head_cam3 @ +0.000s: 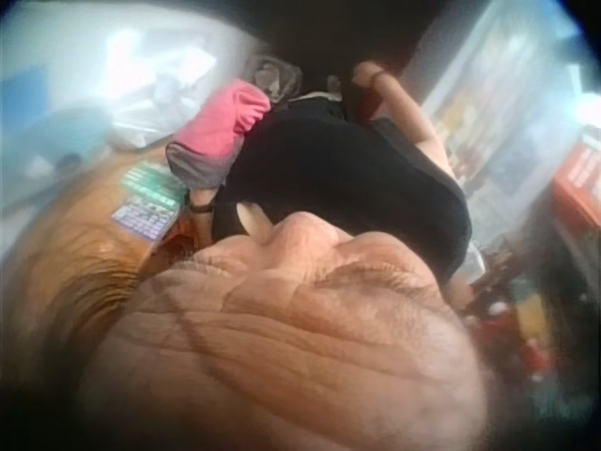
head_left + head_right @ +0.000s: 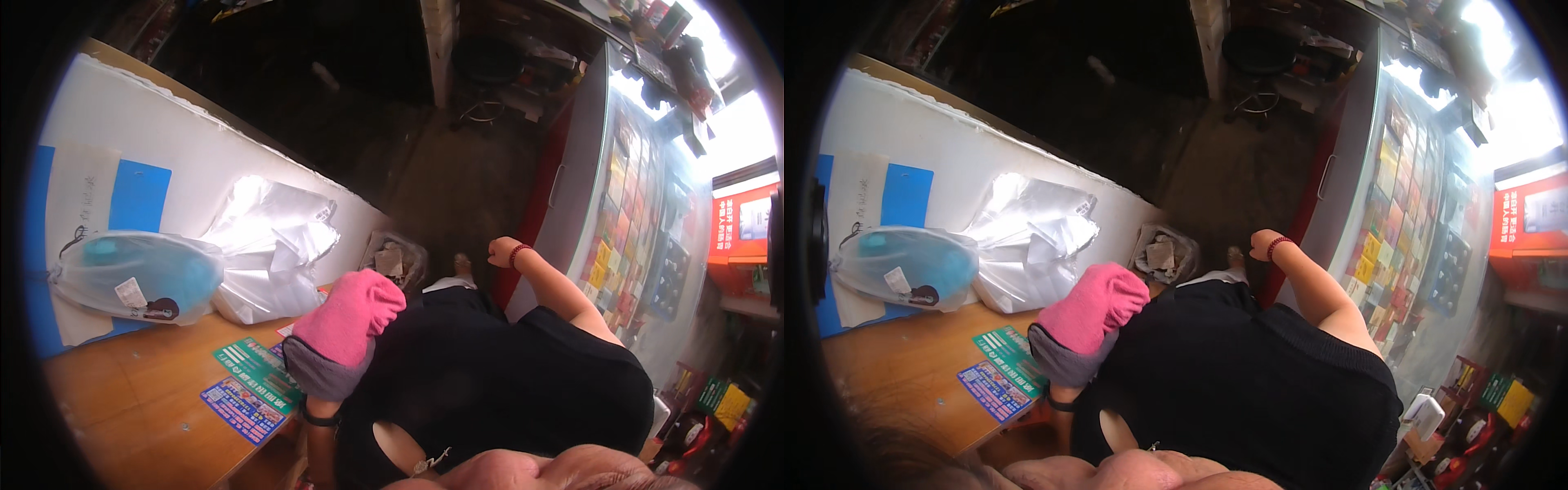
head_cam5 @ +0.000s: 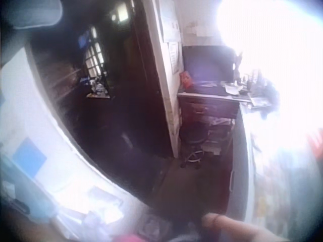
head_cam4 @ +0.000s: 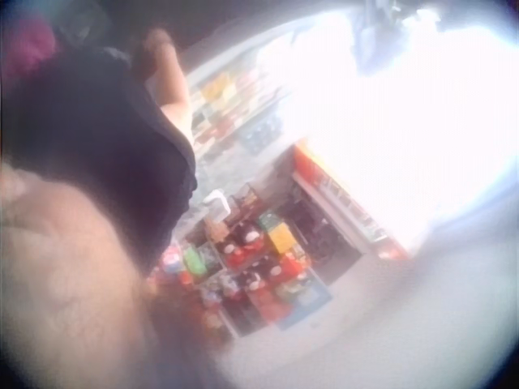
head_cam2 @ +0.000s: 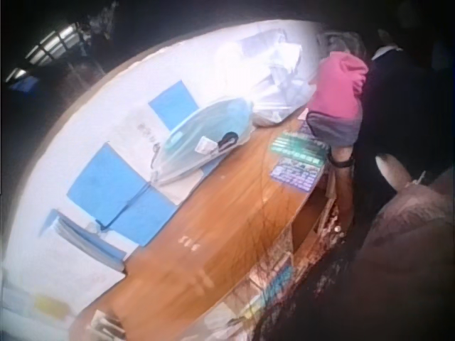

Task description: The person washes a pink cloth in a stone sink by rubbing it against the built-in washboard, then wrings it out and uses the damp cloth to wipe down a cluttered wooden table surface, handling objects like a kettle and small containers to clean around them.

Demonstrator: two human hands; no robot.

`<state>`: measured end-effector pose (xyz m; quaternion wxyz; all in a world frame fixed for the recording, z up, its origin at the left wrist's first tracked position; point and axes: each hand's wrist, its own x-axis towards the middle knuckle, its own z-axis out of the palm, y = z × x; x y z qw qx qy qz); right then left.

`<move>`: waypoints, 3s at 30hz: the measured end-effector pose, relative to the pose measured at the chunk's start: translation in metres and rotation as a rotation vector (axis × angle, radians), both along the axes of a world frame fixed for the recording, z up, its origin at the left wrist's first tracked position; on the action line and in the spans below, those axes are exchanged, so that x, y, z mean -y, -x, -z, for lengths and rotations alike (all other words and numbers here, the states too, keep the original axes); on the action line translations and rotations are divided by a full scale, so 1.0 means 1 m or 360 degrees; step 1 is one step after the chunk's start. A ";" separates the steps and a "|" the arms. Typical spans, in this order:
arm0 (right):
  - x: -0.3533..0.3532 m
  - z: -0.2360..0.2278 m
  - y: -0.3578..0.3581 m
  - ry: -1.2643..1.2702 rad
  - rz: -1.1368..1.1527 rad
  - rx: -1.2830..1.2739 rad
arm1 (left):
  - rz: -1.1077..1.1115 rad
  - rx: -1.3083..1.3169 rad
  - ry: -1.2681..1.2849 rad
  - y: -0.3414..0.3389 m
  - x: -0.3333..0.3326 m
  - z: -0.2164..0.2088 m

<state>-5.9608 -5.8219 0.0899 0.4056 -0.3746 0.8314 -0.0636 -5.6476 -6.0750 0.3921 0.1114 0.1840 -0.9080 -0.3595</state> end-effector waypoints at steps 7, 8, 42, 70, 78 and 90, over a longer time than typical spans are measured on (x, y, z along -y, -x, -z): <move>0.003 -0.027 0.021 0.0173 0.0060 -0.0061 | -0.0087 -0.0007 0.0008 0.031 0.003 -0.004; 0.002 -0.031 0.026 0.0182 0.0118 -0.0072 | -0.0081 0.0002 0.0011 0.035 0.005 -0.006; -0.065 -0.148 0.057 0.1217 0.1216 0.0000 | 0.1120 0.0786 -0.0063 0.240 0.018 -0.049; 0.174 -0.176 0.249 0.2206 0.1059 0.1757 | 0.1423 -0.0198 0.0878 0.506 0.004 -0.004; 0.198 -0.182 0.312 0.2440 0.1199 0.2077 | 0.1799 -0.0662 0.1024 0.588 0.036 0.010; 0.185 -0.193 0.408 0.2497 0.1114 0.2178 | 0.1397 -0.0631 -0.2168 0.697 0.018 -0.024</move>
